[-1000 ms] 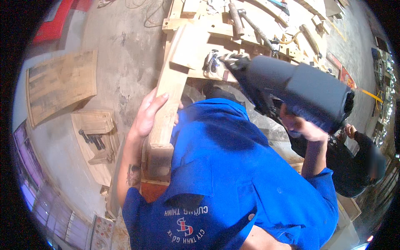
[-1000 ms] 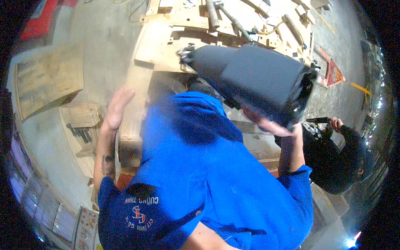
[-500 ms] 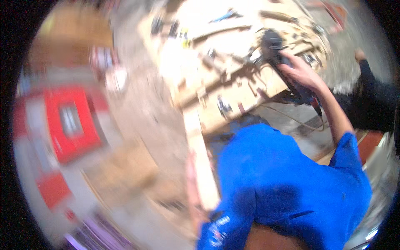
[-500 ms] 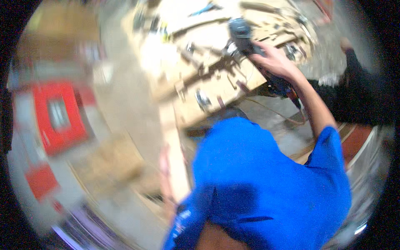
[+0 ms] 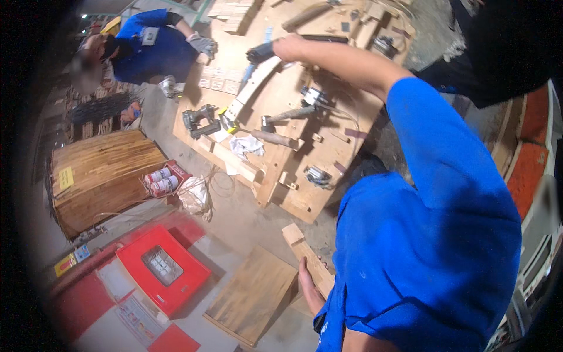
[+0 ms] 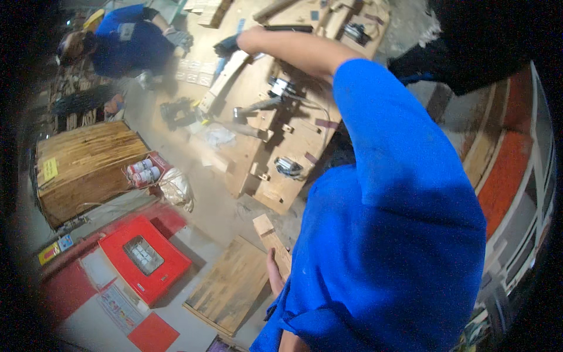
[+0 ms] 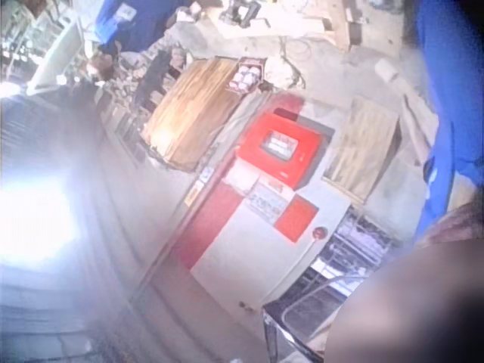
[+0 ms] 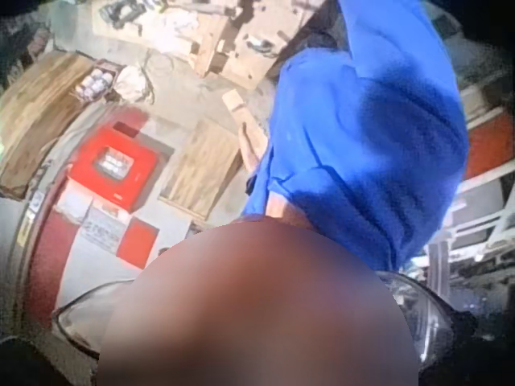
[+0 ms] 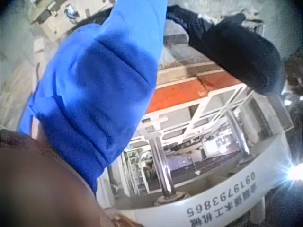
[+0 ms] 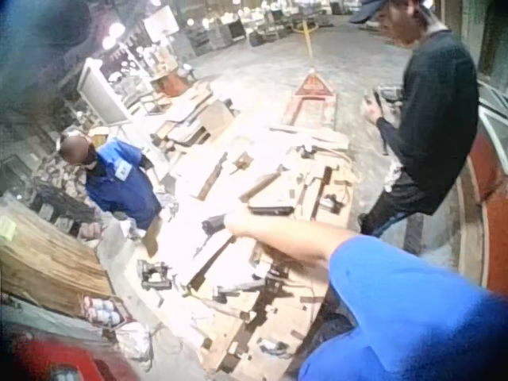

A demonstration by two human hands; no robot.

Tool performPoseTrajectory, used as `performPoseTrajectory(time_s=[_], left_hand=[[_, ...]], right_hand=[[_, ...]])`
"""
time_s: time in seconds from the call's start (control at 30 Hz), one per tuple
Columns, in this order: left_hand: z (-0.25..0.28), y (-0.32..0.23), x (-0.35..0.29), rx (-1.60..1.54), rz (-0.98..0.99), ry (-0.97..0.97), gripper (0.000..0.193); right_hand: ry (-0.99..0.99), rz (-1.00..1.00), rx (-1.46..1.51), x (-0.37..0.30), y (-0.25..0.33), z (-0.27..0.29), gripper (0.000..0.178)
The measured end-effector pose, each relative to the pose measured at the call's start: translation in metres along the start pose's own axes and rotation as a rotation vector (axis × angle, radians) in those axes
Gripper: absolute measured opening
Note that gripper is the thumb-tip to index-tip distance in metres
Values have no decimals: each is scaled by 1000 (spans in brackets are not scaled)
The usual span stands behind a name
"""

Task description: The person assembles small wooden pieces on a workbench, using a nail gun to fasten them together. They repeatedly pick up pieces, align them, and drive nails into the joints, then place the assembled units aside.

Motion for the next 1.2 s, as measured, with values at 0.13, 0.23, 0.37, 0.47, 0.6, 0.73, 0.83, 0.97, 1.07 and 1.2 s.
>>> performPoseTrajectory(time_s=[0.13,0.23,0.37,0.47,0.6,0.73,0.83,0.97,1.07,1.2], left_hand=[[-18,-14,4,-39,-40,-17,57],[-28,-10,2,-70,-51,-26,57],[-26,9,11,-114,-6,-85,55],[-20,29,22,-197,156,-45,56],[-22,39,19,-302,54,7,49],[-22,39,5,-361,-82,-194,47],[-22,33,9,-315,-116,-75,47],[4,26,7,-407,-130,-6,50],[24,26,-20,-852,44,122,56],[45,-4,-57,-1129,-104,373,56]], right_hand=[[24,-76,178,8,19,-18,32],[114,-38,64,6,46,-34,33],[204,110,-160,10,80,-67,40],[266,191,-238,0,95,-94,47],[310,189,-356,-26,111,-101,38],[132,319,-475,-38,154,-98,34],[90,360,-50,-32,211,-130,30],[284,64,24,-38,245,-171,38],[144,137,319,-71,262,-118,54],[546,569,775,-200,274,-16,46]])
Point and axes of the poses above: each hand's wrist, its own x-axis towards the middle knuckle, its own z-axis out of the back of the hand, y = z × x, the point moved 4 cm from there along x, towards the middle knuckle, and after that the axes turned 1 degree about -y, right-handed, at the moved point
